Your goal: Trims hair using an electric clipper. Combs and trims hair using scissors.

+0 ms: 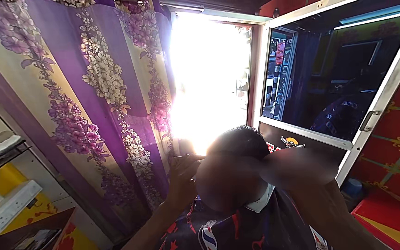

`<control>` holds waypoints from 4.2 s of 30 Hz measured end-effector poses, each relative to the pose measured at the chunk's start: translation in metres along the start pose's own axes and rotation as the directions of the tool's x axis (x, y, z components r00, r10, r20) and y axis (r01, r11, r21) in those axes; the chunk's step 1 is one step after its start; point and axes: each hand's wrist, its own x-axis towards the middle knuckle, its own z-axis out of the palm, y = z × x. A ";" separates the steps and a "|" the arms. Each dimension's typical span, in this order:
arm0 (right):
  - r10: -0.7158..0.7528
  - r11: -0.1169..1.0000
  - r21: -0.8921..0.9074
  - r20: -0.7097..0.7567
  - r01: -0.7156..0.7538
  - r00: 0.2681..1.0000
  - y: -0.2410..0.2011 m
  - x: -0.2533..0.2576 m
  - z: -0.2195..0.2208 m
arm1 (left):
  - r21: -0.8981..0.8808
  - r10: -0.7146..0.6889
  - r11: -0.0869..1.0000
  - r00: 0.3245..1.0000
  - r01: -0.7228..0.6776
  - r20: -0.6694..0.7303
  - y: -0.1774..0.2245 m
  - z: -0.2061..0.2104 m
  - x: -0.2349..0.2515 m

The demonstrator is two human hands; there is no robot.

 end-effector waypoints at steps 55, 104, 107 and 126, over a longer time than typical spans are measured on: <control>0.163 0.946 0.278 0.035 -0.166 0.986 0.060 -0.027 0.015 | -0.060 -0.134 0.985 0.937 0.162 0.324 0.005 -0.019 0.014; 0.095 0.988 0.118 0.046 -0.100 0.994 0.032 -0.001 -0.021 | -0.158 0.029 0.987 0.968 0.011 0.249 -0.035 -0.027 0.029; 0.076 0.993 0.083 0.045 -0.079 0.996 0.021 0.002 -0.025 | -0.121 0.064 0.992 0.984 -0.044 0.168 -0.034 -0.021 0.034; 0.060 0.998 0.031 0.023 -0.061 0.998 -0.011 0.010 -0.022 | -0.095 0.071 0.993 0.995 -0.065 0.067 -0.025 -0.019 0.035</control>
